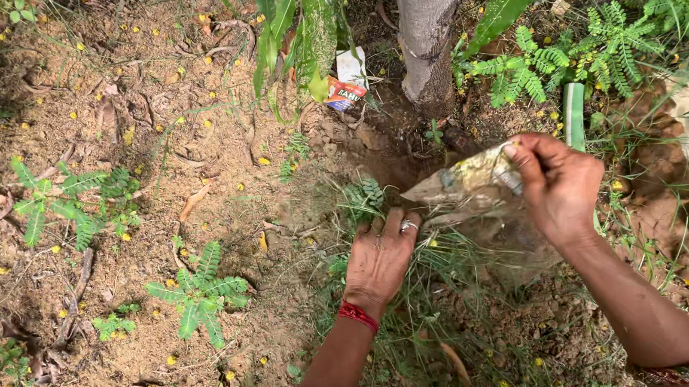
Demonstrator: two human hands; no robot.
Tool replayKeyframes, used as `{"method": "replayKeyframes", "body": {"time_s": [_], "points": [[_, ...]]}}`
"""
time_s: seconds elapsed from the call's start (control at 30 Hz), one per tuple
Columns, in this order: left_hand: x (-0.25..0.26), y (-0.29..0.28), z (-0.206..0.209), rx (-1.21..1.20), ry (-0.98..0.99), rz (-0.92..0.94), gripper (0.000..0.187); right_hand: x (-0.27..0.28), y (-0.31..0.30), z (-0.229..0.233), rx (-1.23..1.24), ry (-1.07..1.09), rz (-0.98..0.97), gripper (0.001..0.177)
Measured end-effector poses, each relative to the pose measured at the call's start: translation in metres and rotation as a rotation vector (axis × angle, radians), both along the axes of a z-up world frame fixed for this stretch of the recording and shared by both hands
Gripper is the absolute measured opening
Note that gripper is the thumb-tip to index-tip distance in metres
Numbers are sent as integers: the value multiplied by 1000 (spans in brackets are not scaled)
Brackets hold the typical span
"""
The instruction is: The person clears grass and digs a basin in the soil around the base of a tree using a hand tool and their hands before adding water from a hose.
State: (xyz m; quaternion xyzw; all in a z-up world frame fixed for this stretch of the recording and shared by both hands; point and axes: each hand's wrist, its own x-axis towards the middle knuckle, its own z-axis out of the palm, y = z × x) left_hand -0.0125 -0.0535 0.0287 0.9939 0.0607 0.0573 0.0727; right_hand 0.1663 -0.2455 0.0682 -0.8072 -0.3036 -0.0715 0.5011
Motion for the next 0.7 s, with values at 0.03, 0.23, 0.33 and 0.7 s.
{"method": "replayKeyframes", "body": {"time_s": [0.03, 0.23, 0.33, 0.7], "points": [[1, -4, 1, -22, -18, -28, 50, 1, 0, 7, 50, -3, -81, 13], [-2, 3, 8, -6, -45, -32, 53, 4, 19, 18, -413, 46, 31, 18], [-12, 17, 10, 3, -13, -10, 55, 12, 10, 23, -174, -6, -75, 13], [19, 26, 19, 69, -99, 22, 53, -16, 48, 10, -656, 267, -8, 23]]}}
